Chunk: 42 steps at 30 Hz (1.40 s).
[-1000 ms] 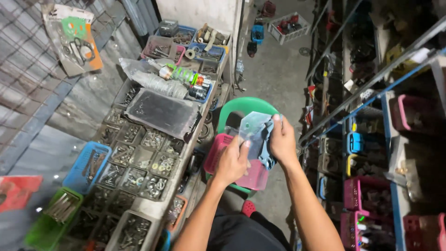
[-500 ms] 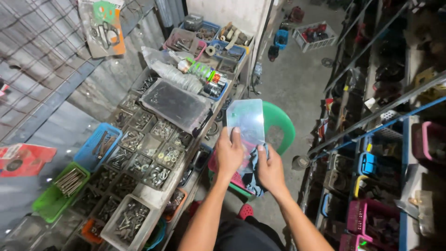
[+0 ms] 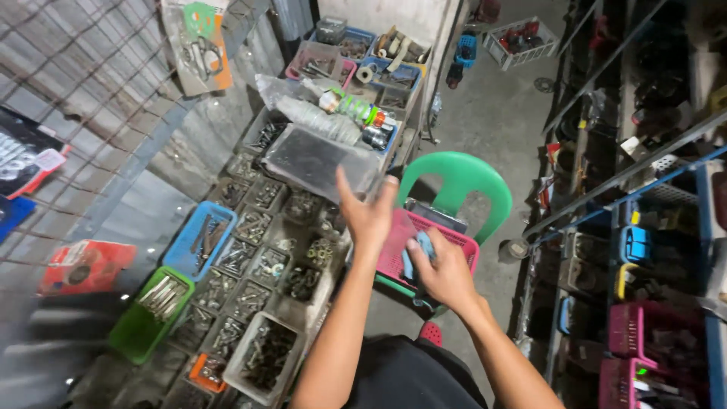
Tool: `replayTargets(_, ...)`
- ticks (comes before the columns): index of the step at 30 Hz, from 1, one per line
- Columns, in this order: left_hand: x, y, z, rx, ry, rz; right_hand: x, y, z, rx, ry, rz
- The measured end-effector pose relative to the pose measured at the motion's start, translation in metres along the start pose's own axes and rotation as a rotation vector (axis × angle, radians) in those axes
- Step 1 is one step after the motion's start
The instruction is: The person wipes a clear plastic rectangular object with a blue cloth. They repeatedly rub the surface and edges of the plastic item while holding it over a pink basket placed on a green stool.
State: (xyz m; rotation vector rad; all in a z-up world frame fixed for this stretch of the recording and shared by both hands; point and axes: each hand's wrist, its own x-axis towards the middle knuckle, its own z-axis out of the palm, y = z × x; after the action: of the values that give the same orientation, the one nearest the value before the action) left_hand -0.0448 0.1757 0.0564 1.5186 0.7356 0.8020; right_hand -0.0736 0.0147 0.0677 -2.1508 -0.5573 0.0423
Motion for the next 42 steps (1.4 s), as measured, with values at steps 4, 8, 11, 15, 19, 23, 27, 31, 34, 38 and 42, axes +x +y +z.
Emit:
replayTargets(4,0.031,0.009,-0.033,-0.231,-0.112,-0.459,-0.005,0.015,0.04,0.304,0.135,0.041)
replayTargets(8,0.044,-0.016,-0.058,-0.912,-0.24,-0.911,-0.011,0.011,0.058,0.993,0.294,0.545)
replayTargets(11,0.04,-0.033,-0.053,-1.045,-0.224,-0.918,-0.013,-0.05,0.059,0.633,0.152,0.086)
replayTargets(15,0.009,-0.009,-0.06,-1.024,-0.263,-1.034,0.004,-0.045,0.082,-0.085,0.297,-0.494)
replayTargets(19,0.029,-0.038,-0.065,-0.933,-0.435,-1.06,-0.005,-0.016,0.073,-0.253,0.327,-0.465)
replayTargets(23,0.024,-0.042,-0.061,-0.919,-0.592,-0.946,-0.011,-0.017,0.05,-0.371,0.273,-0.452)
replayTargets(27,0.012,-0.03,-0.057,-1.202,-0.662,-0.782,-0.017,-0.032,0.007,-0.074,0.069,-0.346)
replayTargets(31,0.014,-0.005,-0.056,-1.186,-0.749,-0.676,-0.025,-0.007,-0.036,0.179,-0.071,-0.119)
replayTargets(34,0.002,-0.005,-0.03,-1.208,-0.766,-0.691,-0.015,0.036,-0.063,0.301,0.051,0.038)
replayTargets(38,-0.044,0.03,0.003,-1.122,-0.775,-0.643,0.002,0.026,-0.078,0.445,0.164,0.078)
replayTargets(42,-0.062,0.035,0.031,-0.911,-0.806,-0.358,0.0,0.048,-0.066,0.205,0.177,-0.066)
